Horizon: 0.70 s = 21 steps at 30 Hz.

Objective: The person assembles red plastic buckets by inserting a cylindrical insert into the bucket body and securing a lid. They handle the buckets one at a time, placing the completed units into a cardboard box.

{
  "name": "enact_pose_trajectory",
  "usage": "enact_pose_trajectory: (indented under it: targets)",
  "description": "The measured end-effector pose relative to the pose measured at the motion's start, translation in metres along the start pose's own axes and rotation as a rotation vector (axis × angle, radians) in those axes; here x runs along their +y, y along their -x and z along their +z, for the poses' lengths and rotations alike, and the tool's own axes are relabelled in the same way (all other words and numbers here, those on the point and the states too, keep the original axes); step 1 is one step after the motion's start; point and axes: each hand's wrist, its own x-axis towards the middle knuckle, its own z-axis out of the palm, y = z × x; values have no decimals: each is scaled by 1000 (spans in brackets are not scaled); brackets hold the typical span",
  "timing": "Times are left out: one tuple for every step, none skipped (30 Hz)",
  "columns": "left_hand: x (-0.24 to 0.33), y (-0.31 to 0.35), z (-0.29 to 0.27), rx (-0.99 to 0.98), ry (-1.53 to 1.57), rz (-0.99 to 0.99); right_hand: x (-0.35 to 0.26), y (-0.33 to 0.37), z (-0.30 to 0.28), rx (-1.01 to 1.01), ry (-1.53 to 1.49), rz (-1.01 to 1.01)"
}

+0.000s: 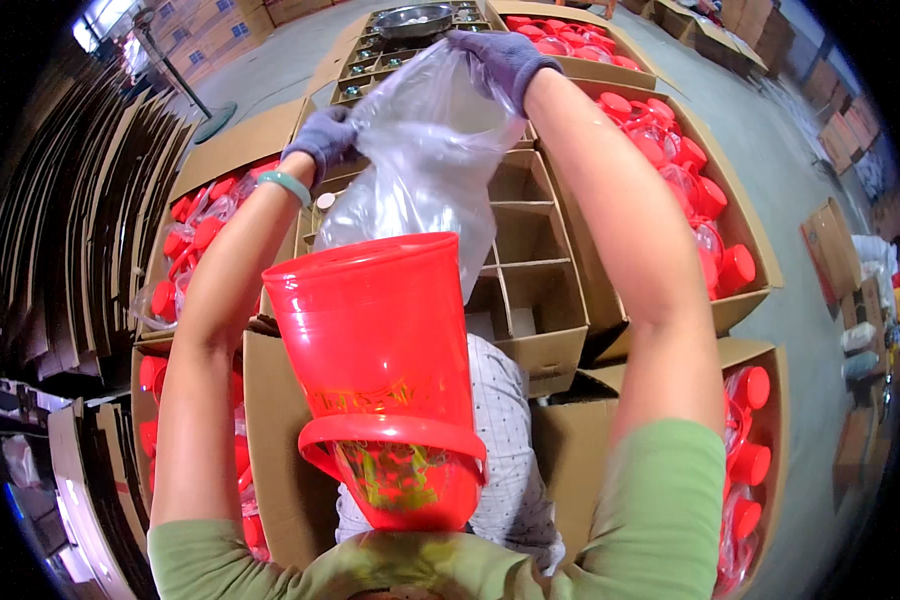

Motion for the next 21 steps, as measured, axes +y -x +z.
enact_pose_trajectory:
  targets:
    - [-3,-4,-7,102,-150,109,1,4,2,-186,687,-574]
    - [-6,-6,-16,204,-302,217,8,10,6,-244,997,-546]
    - [-14,-5,-26,310,-461,313,15,20,18,-330,1296,-552]
    - [-26,3,-30,311,-518,310,25,40,34,-279,1168,45]
    - [-32,13,-23,301,-565,329,47,52,30,-311,1310,61]
    - [-38,27,-17,293,-614,352,77,60,18,-340,1452,75]
    - [-47,41,-7,199,-755,363,109,70,2,-382,1526,29]
    - [-58,60,4,108,-895,369,130,78,-9,-430,1600,-21]
    - [-74,83,15,40,-953,399,137,81,-6,-346,1695,82]
    - [-94,105,26,-32,-1009,430,143,83,-3,-257,1786,189]
    - [-111,125,40,-129,-1032,457,155,70,-19,-82,1782,132]
    - [-127,146,49,-235,-1011,434,153,67,-21,89,1658,-8]
    - [-136,146,89,-368,-924,493,155,66,-60,236,1574,10]
    - [-136,153,107,-459,-862,492,160,52,-81,348,1445,-22]
    - [-134,165,107,-493,-800,445,163,24,-80,258,1052,93]
    - [-137,168,111,-512,-713,377,152,15,-59,154,674,212]
    - [-138,163,114,-517,-612,295,143,17,-45,6,303,297]
    - [-143,159,115,-492,-473,188,117,32,-9,-115,-43,440]
    - [-138,145,118,-468,-312,95,98,51,3,-342,237,155]
    - [-134,132,120,-436,-139,-11,79,70,15,-474,592,-247]
    - [-128,118,123,-402,44,-110,60,90,27,-476,804,-626]
